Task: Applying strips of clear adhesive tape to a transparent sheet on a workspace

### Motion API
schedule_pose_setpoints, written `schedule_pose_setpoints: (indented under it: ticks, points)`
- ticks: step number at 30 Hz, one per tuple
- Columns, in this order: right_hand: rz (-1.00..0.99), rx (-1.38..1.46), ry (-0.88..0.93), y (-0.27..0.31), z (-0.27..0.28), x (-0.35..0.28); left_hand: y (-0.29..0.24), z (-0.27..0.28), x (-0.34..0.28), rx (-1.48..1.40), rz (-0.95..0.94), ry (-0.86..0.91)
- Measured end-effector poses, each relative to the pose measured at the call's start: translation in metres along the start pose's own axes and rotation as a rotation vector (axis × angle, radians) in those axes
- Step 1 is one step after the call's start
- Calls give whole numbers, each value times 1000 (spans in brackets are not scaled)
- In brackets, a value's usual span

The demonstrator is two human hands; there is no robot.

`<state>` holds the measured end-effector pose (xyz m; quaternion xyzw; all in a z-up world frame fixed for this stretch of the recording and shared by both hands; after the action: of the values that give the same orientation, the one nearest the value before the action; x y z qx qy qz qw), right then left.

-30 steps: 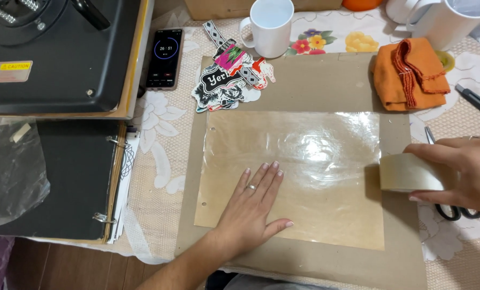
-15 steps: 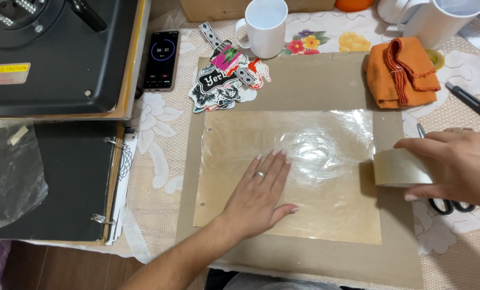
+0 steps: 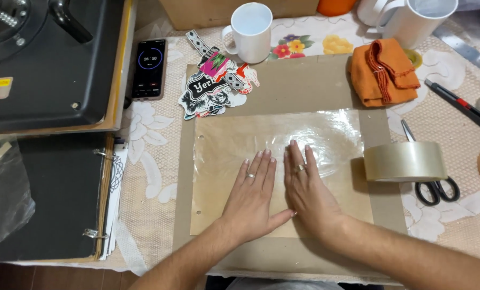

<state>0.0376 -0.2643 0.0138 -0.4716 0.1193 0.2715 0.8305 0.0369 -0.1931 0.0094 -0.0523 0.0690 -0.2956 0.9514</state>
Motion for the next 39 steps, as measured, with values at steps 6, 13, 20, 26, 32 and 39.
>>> schedule_pose_setpoints:
  ticks: [6, 13, 20, 26, 32, 39]
  points:
    - [28, -216, 302, -33, -47, -27, 2, -7, -2, 76, 0, -44]
    - [27, -365, 417, -39, -81, -40, 3, -8, -2, 85, 6, -56]
    - [-55, -414, 297, -38, -94, -47, 3, -9, -3, 87, -3, -52]
    - [-1, -184, 109, -48, -99, -76, 4, -7, -3, 91, -24, -60]
    - [-443, 762, -570, -143, -119, -148, 0, 53, 37, -69, -80, -55]
    - [-675, 1190, -160, -133, -194, -142, -89, 120, 180, -874, -357, 421]
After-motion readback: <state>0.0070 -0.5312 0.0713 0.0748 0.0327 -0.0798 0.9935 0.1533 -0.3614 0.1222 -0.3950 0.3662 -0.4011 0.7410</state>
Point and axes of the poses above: each hand's wrist, its own x-axis towards the middle knuckle, its own z-axis out of the back of the hand, y = z × x, the point moved 8 cm from there along x, towards the middle knuckle, and after that the axes turned 11 degrees about y, right-handed, at the moved point
